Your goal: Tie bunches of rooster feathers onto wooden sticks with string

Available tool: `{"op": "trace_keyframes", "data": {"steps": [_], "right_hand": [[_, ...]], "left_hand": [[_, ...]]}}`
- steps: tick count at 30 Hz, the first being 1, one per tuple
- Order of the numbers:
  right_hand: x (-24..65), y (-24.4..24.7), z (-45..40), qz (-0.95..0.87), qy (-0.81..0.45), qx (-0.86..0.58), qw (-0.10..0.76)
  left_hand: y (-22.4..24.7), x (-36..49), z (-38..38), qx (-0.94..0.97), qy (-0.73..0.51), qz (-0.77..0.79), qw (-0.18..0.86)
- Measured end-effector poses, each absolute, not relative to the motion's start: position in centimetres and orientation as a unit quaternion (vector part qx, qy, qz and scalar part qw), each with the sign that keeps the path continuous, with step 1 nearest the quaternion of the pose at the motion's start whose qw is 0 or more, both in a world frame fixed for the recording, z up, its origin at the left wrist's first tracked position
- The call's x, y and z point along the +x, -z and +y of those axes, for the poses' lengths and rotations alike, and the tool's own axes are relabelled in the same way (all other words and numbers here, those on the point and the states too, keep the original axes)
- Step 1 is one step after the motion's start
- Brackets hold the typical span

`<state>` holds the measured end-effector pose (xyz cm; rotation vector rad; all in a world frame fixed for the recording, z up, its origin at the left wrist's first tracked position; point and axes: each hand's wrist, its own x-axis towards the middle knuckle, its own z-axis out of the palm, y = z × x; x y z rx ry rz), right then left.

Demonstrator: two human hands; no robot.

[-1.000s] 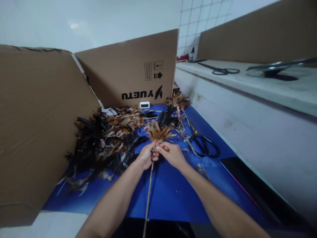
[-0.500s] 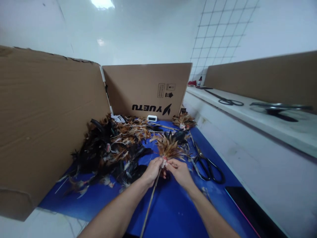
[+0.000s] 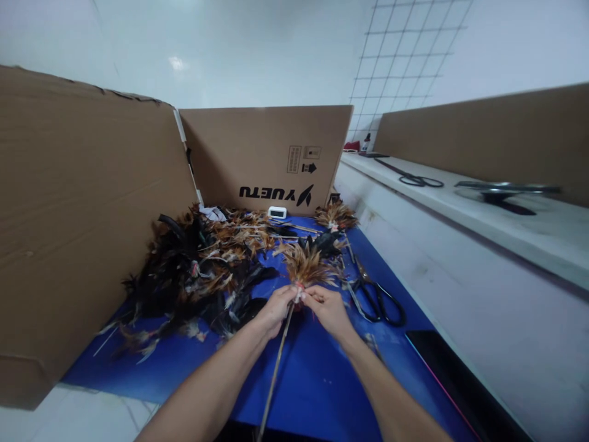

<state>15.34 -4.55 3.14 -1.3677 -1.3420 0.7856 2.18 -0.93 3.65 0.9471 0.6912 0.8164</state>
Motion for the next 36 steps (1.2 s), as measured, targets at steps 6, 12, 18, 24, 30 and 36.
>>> {"op": "trace_keyframes", "data": {"steps": [6, 12, 18, 24, 30, 36], "right_hand": [[15.2, -2.9, -4.4, -0.562, -0.329, -0.563, 0.509], [15.0, -3.0, -4.4, -0.566, -0.318, -0.561, 0.513], [15.0, -3.4, -4.5, -0.569, -0.321, -0.556, 0.514], [15.1, -3.4, -4.5, -0.578, -0.316, -0.556, 0.506], [15.4, -3.1, -4.6, -0.592, -0.325, -0.555, 0.486], [15.6, -2.4, -4.4, -0.607, -0.308, -0.576, 0.453]], "left_hand": [[-3.8, 2.2, -0.9, 0.399, -0.375, 0.34, 0.765], [-4.0, 2.2, -1.1, 0.405, -0.38, 0.352, 0.754], [-3.6, 2.2, -0.9, 0.445, -0.366, 0.347, 0.74], [-3.6, 2.2, -0.7, 0.455, -0.402, 0.33, 0.723], [-3.9, 2.2, -1.1, 0.467, -0.336, 0.311, 0.756], [-4.0, 2.2, -1.5, 0.526, -0.291, 0.347, 0.72]]}}
